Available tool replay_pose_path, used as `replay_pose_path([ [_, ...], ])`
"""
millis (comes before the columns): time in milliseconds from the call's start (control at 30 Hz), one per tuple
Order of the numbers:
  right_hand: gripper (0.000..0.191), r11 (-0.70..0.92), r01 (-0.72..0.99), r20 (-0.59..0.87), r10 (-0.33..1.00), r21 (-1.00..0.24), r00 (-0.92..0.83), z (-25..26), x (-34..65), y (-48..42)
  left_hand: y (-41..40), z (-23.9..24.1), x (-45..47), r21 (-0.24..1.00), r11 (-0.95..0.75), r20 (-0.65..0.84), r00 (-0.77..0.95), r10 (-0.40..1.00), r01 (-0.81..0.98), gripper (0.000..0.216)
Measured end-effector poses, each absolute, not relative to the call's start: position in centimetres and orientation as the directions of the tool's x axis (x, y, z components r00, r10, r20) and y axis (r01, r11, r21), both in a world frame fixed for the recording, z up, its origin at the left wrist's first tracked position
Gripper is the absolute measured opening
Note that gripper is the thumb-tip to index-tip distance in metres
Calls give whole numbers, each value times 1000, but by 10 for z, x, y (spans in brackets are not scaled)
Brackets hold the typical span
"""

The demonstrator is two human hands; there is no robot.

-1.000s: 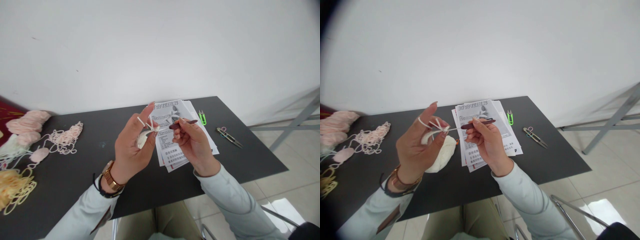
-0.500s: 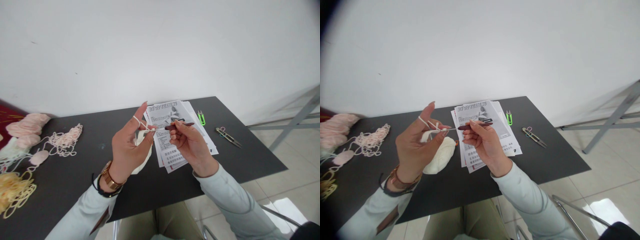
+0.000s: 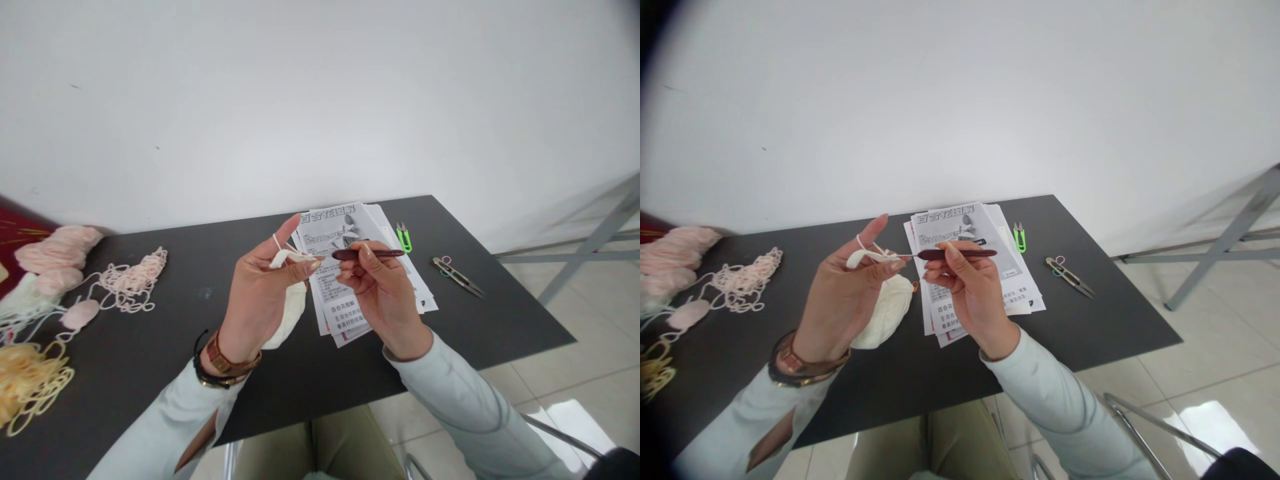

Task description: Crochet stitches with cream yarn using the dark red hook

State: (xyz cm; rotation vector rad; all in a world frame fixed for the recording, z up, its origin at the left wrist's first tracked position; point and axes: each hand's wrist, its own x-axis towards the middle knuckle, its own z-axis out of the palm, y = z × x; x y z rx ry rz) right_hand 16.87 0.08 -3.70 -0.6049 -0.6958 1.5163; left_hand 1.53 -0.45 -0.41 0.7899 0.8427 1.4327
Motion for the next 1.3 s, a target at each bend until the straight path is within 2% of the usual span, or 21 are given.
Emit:
replay_pose_path([
  [267,17,71,-640,88,996,-765,5,-36,163,-2,-5,-17,23,878,-118,80,-101,992,-464,48],
  [333,15,106,-617,114,993,-780,27,-35,164,-2,-3,-17,19,887,-102,87,-55,995,-450,47],
  [467,11,144,-582,156,987,-801,30,-35,168,0,1,-13,7,923,38,25,160,987,-382,45],
  [600,13,109,-554,146,989,-825,-22,-35,172,2,4,-12,-2,959,90,-28,225,974,-270,40],
  [700,14,72,-576,123,991,-814,-49,-36,172,4,5,-15,-2,985,-22,52,173,984,-172,40],
  [833,17,-18,-634,63,992,-773,-106,-38,170,7,7,-26,7,947,-233,225,-63,972,-219,64],
  [933,20,-53,-660,38,992,-749,-122,-40,169,8,7,-35,15,916,-306,260,-200,945,-259,70],
  [1000,21,-45,-661,39,993,-749,-112,-41,169,8,7,-35,18,913,-295,242,-210,947,-281,70],
  [1133,22,-15,-661,42,997,-750,-70,-40,169,9,6,-27,16,948,-207,177,-140,974,-242,56],
  [1267,22,-28,-676,26,997,-736,-71,-40,170,11,8,-23,4,974,-87,114,120,986,-210,65],
  [1300,22,-26,-678,26,997,-735,-66,-39,170,11,9,-23,0,974,-93,128,160,979,-206,61],
])
